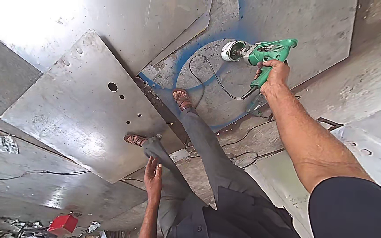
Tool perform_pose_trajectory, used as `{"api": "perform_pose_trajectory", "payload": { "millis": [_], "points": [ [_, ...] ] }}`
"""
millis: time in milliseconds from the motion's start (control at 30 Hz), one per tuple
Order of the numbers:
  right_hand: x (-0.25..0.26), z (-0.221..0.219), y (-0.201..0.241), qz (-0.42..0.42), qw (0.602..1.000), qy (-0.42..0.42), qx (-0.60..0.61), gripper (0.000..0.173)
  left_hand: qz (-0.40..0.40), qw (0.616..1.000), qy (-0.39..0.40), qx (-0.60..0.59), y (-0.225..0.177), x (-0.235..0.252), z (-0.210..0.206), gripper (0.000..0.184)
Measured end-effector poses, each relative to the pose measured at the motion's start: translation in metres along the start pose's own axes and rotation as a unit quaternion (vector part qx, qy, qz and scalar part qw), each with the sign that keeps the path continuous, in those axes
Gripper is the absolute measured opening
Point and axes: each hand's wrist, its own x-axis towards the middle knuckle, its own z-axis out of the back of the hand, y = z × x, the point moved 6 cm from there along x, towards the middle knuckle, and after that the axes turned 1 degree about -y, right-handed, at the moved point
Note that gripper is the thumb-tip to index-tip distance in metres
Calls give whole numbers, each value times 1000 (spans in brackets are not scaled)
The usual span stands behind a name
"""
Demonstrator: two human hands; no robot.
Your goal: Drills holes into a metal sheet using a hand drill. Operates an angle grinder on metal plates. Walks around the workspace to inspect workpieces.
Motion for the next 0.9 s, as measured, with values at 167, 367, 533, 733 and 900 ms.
{"api": "perform_pose_trajectory", "payload": {
  "millis": [167,367,533,733,900],
  "points": [
    [-35,14,14,39,999,24,-16,54,13,1000,-10,-25,7,-2,2,59],
    [-128,22,30,153,970,75,-172,87,13,997,-15,-68,18,0,-2,56],
    [-211,5,16,292,852,172,-399,102,-4,989,-29,-147,18,7,-8,53],
    [-318,-71,-36,411,647,313,-561,89,-55,953,-11,-296,-17,23,-11,55],
    [-400,-143,-141,456,513,448,-573,81,-35,908,-28,-417,-22,51,9,111]
  ]
}}
